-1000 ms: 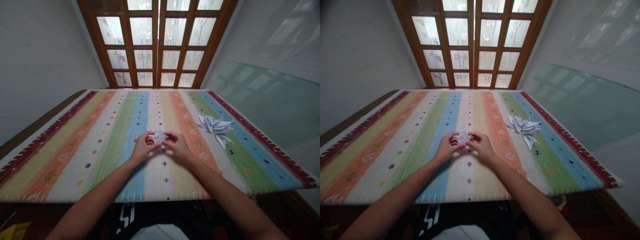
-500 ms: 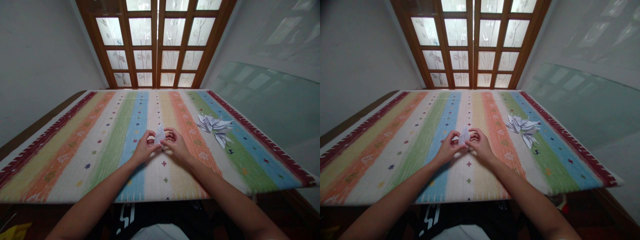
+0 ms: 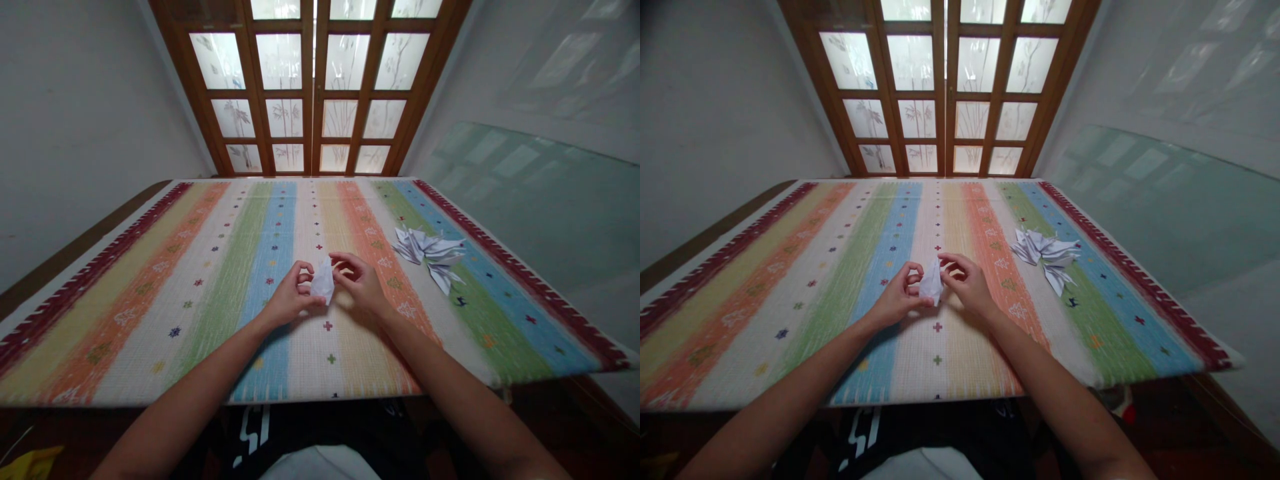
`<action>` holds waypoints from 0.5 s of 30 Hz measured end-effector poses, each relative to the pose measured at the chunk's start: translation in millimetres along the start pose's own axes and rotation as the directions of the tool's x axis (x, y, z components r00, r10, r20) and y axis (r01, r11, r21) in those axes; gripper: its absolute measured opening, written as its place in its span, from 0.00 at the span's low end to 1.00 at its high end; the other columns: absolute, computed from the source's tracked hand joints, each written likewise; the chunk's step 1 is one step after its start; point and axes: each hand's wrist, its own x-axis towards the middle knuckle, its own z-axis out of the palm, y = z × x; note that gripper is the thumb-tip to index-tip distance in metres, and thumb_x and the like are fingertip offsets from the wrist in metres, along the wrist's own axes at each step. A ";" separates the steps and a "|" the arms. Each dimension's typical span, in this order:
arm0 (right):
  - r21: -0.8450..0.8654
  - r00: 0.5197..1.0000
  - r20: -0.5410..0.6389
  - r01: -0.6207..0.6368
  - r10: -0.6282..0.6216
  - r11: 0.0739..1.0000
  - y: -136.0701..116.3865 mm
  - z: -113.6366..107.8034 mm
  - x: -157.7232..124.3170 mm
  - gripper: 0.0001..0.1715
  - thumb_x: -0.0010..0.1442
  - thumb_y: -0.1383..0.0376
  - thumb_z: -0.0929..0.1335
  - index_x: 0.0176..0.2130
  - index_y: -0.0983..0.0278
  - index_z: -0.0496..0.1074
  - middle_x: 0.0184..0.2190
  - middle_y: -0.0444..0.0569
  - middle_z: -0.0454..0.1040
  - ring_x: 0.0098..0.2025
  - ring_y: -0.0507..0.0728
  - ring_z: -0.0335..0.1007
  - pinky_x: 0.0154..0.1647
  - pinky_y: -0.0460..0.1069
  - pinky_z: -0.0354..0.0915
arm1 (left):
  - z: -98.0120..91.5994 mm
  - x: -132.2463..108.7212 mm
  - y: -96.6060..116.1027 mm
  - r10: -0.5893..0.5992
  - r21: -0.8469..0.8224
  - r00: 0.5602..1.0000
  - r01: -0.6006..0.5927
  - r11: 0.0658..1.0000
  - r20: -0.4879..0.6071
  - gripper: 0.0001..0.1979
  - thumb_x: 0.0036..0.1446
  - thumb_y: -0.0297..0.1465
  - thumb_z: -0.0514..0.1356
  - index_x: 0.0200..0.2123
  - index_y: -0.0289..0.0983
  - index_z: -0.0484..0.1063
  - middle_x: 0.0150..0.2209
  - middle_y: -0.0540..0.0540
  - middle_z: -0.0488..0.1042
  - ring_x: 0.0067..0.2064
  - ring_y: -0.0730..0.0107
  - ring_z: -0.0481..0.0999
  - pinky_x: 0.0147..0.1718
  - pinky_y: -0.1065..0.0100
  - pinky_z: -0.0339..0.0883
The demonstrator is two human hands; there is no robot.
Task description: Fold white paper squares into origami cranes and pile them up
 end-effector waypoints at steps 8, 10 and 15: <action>-0.004 1.000 -0.028 0.002 -0.002 1.000 -3.8 -0.7 0.8 0.10 0.56 0.58 0.76 0.38 0.59 0.77 0.40 0.48 0.78 0.36 0.55 0.74 0.34 0.48 0.71 | 0.5 1.1 -2.7 0.008 -0.005 1.000 -0.008 1.000 0.012 0.30 0.44 0.27 0.76 0.44 0.42 0.62 0.39 0.51 0.75 0.33 0.72 0.80 0.30 0.76 0.69; -0.017 1.000 -0.028 0.012 -0.013 1.000 -5.0 -2.8 1.5 0.10 0.56 0.59 0.76 0.35 0.60 0.75 0.36 0.46 0.76 0.36 0.55 0.73 0.34 0.48 0.71 | 0.6 1.0 -2.6 0.008 -0.015 1.000 -0.008 1.000 0.013 0.29 0.45 0.27 0.76 0.44 0.42 0.62 0.41 0.50 0.76 0.34 0.71 0.81 0.30 0.74 0.71; -0.047 1.000 0.008 0.000 0.000 0.999 -6.7 -6.3 2.1 0.10 0.56 0.60 0.76 0.32 0.60 0.74 0.33 0.46 0.75 0.34 0.55 0.73 0.34 0.49 0.71 | -0.6 1.5 -3.3 0.031 0.015 0.999 -0.031 0.999 -0.012 0.27 0.45 0.26 0.76 0.43 0.41 0.65 0.43 0.48 0.76 0.35 0.72 0.81 0.32 0.73 0.73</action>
